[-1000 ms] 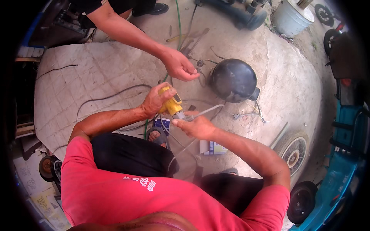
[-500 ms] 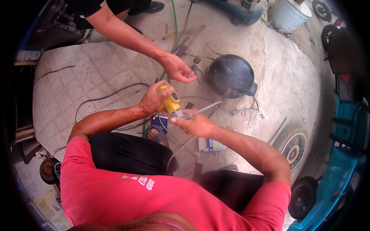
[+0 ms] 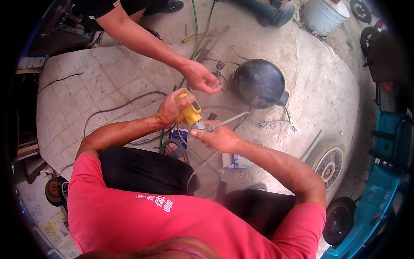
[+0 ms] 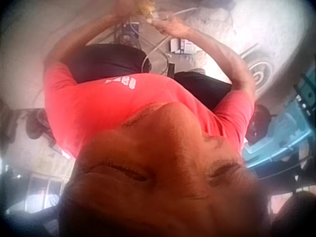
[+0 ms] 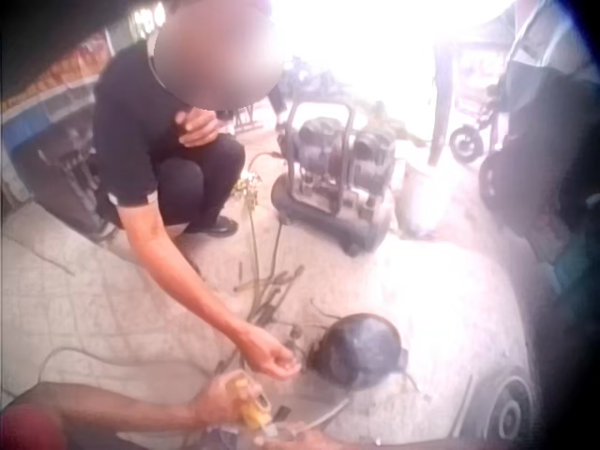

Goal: The person works on electrical components by hand and using pliers, stripping wires and connecting them to a capacitor-like object.

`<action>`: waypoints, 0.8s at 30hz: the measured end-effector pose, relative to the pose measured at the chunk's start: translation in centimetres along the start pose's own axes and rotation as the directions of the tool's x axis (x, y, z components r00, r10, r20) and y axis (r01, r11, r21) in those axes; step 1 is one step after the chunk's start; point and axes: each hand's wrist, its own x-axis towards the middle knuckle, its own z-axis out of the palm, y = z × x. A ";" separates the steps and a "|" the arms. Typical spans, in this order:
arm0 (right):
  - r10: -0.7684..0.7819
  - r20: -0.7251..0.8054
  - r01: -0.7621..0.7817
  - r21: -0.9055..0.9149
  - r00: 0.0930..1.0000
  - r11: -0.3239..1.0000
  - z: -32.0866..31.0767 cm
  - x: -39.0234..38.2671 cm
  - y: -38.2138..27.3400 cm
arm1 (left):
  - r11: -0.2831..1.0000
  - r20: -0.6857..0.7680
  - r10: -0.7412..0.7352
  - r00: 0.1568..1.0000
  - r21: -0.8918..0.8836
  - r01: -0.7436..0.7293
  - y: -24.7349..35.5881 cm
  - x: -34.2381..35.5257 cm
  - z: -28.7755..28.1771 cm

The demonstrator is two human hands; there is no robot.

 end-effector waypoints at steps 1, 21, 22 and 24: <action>0.008 -0.020 -0.008 -0.003 1.000 1.000 0.1 0.1 0.2 | 1.000 0.000 0.006 1.000 0.000 -0.006 -0.1 0.0 0.0; -0.028 0.094 0.020 0.091 0.995 0.996 -0.2 0.9 0.3 | 0.999 0.003 0.016 1.000 0.044 -0.016 -0.4 0.5 -0.5; -0.028 0.105 0.018 0.091 0.994 0.996 -0.2 0.8 0.2 | 0.999 0.002 0.004 1.000 0.043 -0.004 -0.4 0.5 -0.5; -0.027 0.078 0.019 0.094 0.997 0.995 -0.1 0.8 0.4 | 0.999 0.004 -0.018 1.000 0.041 0.018 -0.1 0.4 -0.5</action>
